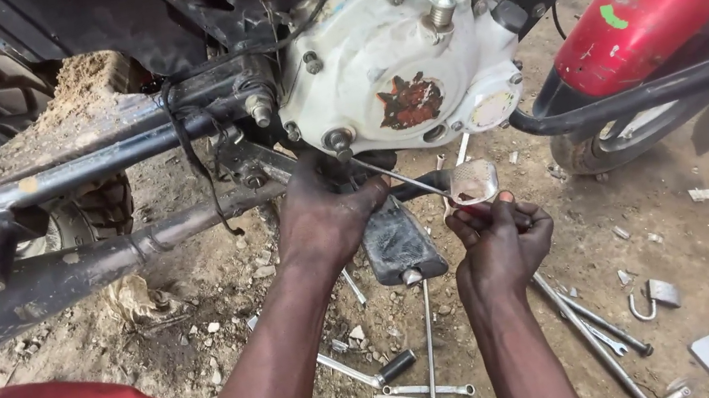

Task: The person uses a wrench to loosen and remove bolts from the engine casing of a red motorcycle. They then use their hands to unscrew the remaining bolts and detach the engine cover, placing the removed parts aside.

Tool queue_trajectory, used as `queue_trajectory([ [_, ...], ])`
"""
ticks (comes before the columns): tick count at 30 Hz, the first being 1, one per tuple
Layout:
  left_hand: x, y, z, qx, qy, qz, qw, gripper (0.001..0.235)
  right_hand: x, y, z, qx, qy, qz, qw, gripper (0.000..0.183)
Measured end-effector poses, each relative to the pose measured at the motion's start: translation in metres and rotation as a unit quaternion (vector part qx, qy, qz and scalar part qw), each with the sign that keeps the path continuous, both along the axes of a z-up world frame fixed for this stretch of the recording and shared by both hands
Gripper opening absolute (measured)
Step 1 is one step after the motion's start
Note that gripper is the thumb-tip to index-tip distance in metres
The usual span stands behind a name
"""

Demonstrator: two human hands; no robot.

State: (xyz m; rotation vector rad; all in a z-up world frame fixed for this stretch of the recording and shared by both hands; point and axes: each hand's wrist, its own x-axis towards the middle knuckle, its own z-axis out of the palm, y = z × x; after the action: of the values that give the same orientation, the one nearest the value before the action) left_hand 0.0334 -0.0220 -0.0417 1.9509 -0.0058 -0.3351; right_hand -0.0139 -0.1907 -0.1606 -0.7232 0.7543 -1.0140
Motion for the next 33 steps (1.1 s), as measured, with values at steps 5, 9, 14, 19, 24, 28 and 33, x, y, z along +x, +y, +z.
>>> queue_trajectory([
  [5,0.002,0.0,-0.006,-0.012,-0.009,0.004,1.0,0.061,0.005,-0.003,-0.005,-0.036,-0.004,-0.002,0.999,0.023],
  [9,0.001,-0.001,-0.002,-0.02,-0.016,0.003,1.0,0.061,-0.006,0.027,0.016,-0.062,-0.011,-0.056,0.996,0.02],
  [14,0.002,0.001,-0.002,-0.022,-0.009,0.008,1.0,0.066,-0.009,0.043,0.02,-0.034,-0.024,-0.064,0.997,0.02],
  [19,0.005,0.002,-0.015,-0.035,-0.009,0.002,0.999,0.067,-0.002,0.02,-0.001,-0.042,0.007,-0.034,0.999,0.019],
  [24,0.009,0.003,-0.023,-0.043,-0.019,0.008,0.999,0.069,0.005,0.002,-0.017,-0.024,0.002,0.061,0.998,0.03],
  [28,0.003,0.011,-0.007,-0.041,0.0,-0.012,0.999,0.072,0.008,-0.005,-0.03,-0.016,0.012,0.086,0.996,0.032],
  [33,0.012,0.003,-0.011,-0.019,0.001,-0.022,1.0,0.073,0.015,-0.016,-0.031,-0.004,0.023,0.104,0.994,0.032],
])
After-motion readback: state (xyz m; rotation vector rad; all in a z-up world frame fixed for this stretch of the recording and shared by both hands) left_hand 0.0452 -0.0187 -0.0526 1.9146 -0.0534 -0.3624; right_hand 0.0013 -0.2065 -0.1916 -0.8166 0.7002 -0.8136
